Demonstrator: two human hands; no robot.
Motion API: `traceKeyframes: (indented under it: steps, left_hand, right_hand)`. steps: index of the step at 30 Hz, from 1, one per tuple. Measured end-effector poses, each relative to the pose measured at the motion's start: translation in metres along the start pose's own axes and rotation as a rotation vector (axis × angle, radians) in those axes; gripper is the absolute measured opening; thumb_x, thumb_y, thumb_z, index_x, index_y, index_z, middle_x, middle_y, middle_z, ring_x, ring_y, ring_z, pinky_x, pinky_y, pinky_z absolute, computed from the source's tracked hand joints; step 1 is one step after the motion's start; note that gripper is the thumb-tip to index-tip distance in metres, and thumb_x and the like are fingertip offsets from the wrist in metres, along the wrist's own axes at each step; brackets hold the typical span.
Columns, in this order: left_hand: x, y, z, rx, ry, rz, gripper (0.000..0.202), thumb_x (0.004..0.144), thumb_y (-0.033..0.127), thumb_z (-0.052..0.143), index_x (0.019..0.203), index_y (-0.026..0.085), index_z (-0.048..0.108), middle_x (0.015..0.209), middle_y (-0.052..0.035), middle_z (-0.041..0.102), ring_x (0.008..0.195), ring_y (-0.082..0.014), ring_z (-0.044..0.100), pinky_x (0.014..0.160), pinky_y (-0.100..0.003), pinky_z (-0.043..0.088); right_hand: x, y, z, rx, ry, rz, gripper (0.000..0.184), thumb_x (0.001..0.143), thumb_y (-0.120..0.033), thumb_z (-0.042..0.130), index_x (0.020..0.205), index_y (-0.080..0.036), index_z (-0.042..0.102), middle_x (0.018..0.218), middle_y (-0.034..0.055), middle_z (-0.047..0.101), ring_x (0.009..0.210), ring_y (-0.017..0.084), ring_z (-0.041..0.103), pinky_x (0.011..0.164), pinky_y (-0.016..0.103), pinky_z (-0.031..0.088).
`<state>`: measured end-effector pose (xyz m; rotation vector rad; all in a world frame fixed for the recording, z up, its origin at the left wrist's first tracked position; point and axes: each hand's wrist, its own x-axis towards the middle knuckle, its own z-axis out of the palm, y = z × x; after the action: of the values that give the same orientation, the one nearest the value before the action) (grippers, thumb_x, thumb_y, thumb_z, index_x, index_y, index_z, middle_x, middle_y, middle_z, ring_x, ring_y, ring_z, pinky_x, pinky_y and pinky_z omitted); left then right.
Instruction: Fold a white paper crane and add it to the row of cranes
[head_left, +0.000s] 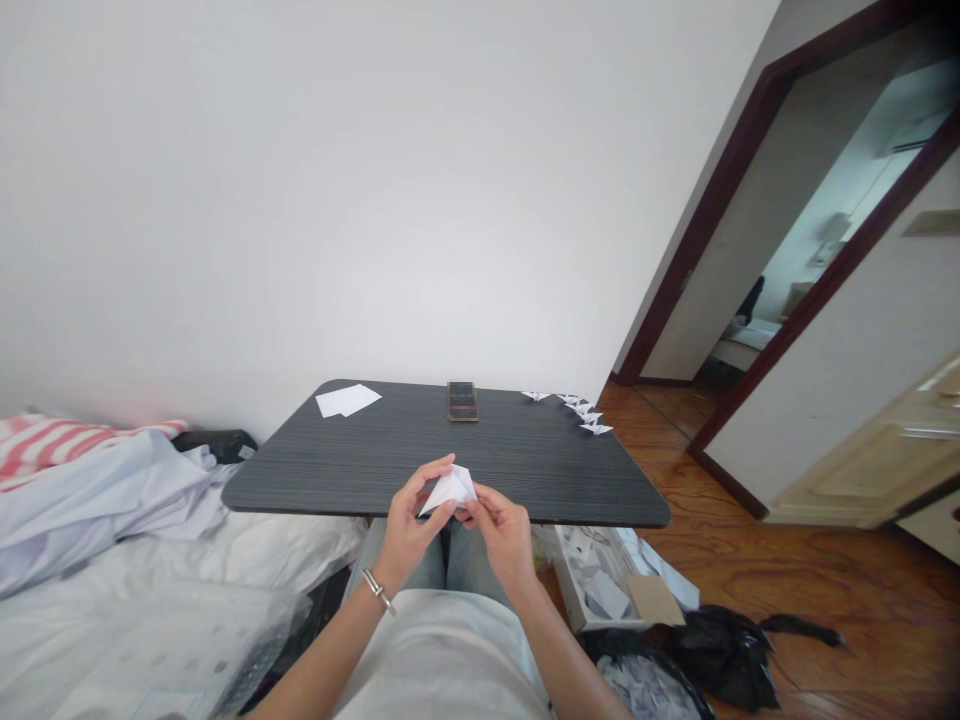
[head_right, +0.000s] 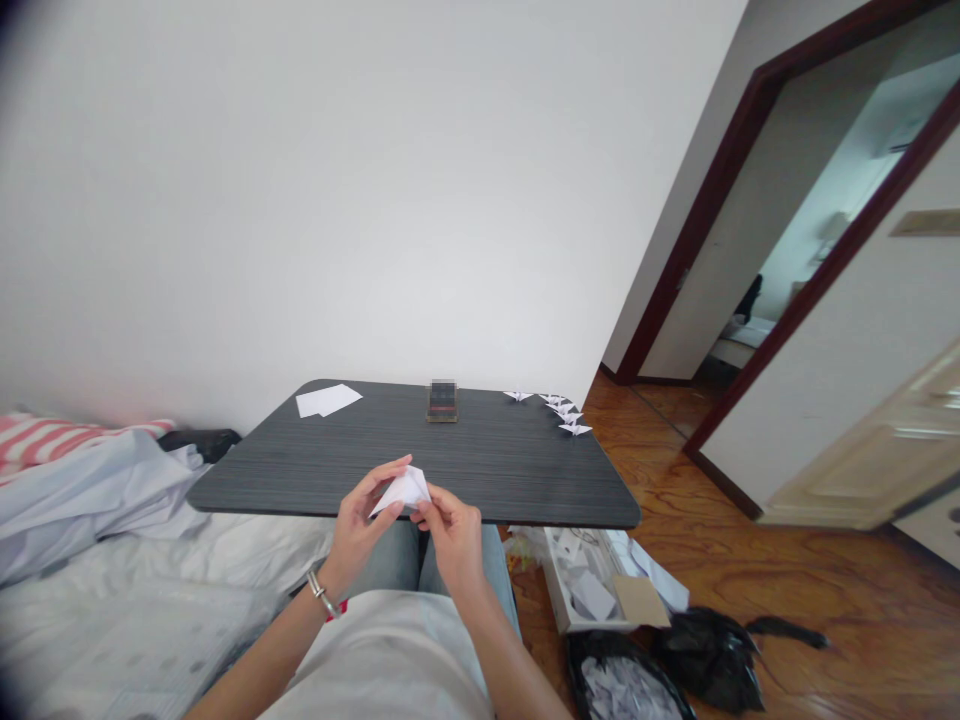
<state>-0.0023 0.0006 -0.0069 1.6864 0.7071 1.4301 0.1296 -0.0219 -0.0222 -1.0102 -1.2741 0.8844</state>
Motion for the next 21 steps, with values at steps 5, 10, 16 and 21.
traceKeyframes:
  steps: [5,10,16,21]
  left_hand:
    - [0.002,0.006,0.002,0.012,0.017,-0.056,0.026,0.076,0.021,0.054,0.101,0.016,0.055,0.119,-0.0130,0.051,0.107,-0.0225,0.049,0.090,-0.036,0.039]
    - [0.002,0.007,0.000,0.060,0.013,-0.048,0.027,0.076,0.019,0.053,0.103,0.016,0.055,0.120,-0.0124,0.052,0.108,-0.0224,0.049,0.092,-0.037,0.037]
    - [0.003,0.006,-0.006,0.178,-0.060,-0.032,0.031,0.076,0.019,0.052,0.108,0.017,0.054,0.123,-0.0112,0.050,0.112,-0.0222,0.047,0.094,-0.037,0.037]
    - [0.005,0.006,-0.010,0.321,-0.092,0.010,0.035,0.078,0.019,0.049,0.113,0.019,0.052,0.123,-0.0092,0.051,0.110,-0.0208,0.048,0.094,-0.038,0.037]
  right_hand:
    - [-0.001,-0.001,-0.001,-0.043,0.007,-0.035,0.027,0.079,-0.029,0.050,0.101,-0.020,0.062,0.084,0.0038,0.069,0.063,0.018,0.064,0.056,0.030,0.053]
    - [-0.001,0.000,-0.002,-0.095,0.009,-0.067,0.026,0.080,-0.026,0.048,0.101,-0.019,0.062,0.080,0.0036,0.069,0.063,0.018,0.063,0.057,0.029,0.053]
    - [-0.001,0.000,-0.004,-0.126,0.012,-0.090,0.026,0.080,-0.024,0.048,0.101,-0.019,0.061,0.080,0.0029,0.068,0.063,0.018,0.064,0.057,0.029,0.053]
    - [-0.001,0.000,-0.005,-0.157,0.016,-0.107,0.027,0.080,-0.026,0.047,0.102,-0.019,0.061,0.078,0.0036,0.069,0.063,0.018,0.064,0.056,0.029,0.053]
